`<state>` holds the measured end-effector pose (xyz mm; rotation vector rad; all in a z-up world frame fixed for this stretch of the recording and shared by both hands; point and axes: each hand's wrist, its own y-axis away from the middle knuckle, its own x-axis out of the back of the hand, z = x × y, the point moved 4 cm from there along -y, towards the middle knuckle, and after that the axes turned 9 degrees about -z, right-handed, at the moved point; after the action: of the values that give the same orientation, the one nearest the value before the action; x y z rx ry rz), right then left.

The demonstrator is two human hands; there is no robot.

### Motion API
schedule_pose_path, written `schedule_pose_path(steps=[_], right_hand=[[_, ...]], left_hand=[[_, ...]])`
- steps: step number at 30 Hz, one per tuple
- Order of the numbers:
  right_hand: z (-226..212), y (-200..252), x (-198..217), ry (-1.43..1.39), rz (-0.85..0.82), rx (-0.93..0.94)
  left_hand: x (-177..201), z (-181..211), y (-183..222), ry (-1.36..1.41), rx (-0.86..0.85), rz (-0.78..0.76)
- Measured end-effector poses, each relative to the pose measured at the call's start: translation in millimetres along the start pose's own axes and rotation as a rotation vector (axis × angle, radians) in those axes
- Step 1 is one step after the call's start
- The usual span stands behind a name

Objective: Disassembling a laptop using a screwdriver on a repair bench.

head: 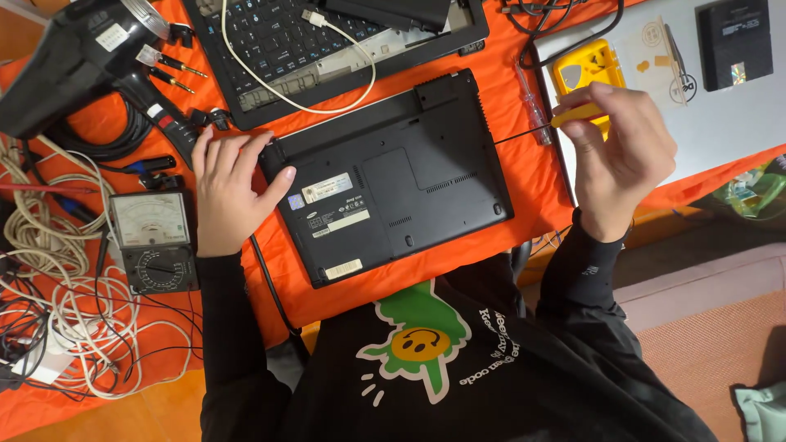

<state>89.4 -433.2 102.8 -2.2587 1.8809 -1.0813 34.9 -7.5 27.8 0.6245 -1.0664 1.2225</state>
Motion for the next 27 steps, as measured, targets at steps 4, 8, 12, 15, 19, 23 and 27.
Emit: schedule_pose_path(steps=[4, 8, 12, 15, 19, 23, 27], right_hand=[[-5.4, -1.6, -1.0, 0.120, 0.025, 0.071], [6.7, 8.2, 3.6, -0.005, 0.090, 0.062], [10.8, 7.8, 7.5, 0.007, 0.118, 0.105], [17.9, 12.1, 11.0, -0.041, 0.129, 0.093], [15.5, 12.2, 8.1, -0.053, 0.126, 0.090], [15.1, 12.1, 4.7, -0.013, 0.112, 0.073], [10.8, 8.4, 2.9, 0.004, 0.109, 0.082]], left_hand=[[-0.9, -0.5, 0.7, -0.003, -0.002, -0.003], [-1.5, -1.1, 2.5, -0.006, 0.007, -0.006], [-2.0, -2.2, 2.0, -0.004, 0.010, -0.008], [-2.4, -2.2, 1.6, -0.004, 0.009, -0.010], [-1.8, -1.6, 1.7, 0.001, 0.008, -0.019], [-2.0, -1.8, 1.4, -0.003, 0.005, -0.019], [-2.2, -2.0, 1.5, -0.013, 0.003, -0.019]])
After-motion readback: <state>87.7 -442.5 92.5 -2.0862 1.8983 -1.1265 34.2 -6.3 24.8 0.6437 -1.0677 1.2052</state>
